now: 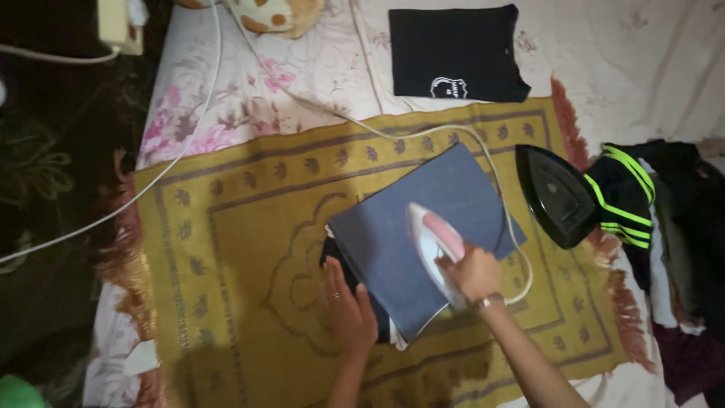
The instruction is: Ironing a polo shirt on a bed using an iron.
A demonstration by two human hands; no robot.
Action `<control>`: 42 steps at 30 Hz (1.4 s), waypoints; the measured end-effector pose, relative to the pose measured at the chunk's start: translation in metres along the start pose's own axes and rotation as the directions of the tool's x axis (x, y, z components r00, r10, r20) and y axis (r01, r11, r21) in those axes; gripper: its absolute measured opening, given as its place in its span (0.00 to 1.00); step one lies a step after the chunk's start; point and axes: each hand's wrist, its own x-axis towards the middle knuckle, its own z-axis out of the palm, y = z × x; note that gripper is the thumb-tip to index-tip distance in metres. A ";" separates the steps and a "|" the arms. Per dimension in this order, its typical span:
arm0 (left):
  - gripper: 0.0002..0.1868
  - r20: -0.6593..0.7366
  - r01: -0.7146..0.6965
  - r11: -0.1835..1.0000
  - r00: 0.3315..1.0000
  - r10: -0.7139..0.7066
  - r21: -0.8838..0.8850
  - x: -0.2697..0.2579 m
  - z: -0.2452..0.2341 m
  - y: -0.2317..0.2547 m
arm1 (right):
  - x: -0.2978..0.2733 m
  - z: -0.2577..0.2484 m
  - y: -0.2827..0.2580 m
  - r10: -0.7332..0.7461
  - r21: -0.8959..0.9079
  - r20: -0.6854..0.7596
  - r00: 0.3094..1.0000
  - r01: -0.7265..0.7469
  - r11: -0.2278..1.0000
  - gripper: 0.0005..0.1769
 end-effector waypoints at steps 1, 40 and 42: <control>0.35 0.004 -0.019 1.000 1.000 0.019 -0.024 -0.001 0.004 0.000 | -0.009 0.002 0.003 0.030 0.011 0.127 0.991 -0.031 0.999 0.29; 0.37 0.427 -0.466 0.789 0.857 0.290 0.400 -0.061 0.103 -0.028 | 0.151 -0.045 0.112 -0.203 -0.031 0.288 0.936 0.221 0.975 0.32; 0.38 0.447 -0.456 0.795 0.854 0.265 0.400 -0.060 0.105 -0.031 | 0.124 -0.038 0.117 -0.265 -0.081 0.343 0.901 0.309 0.948 0.34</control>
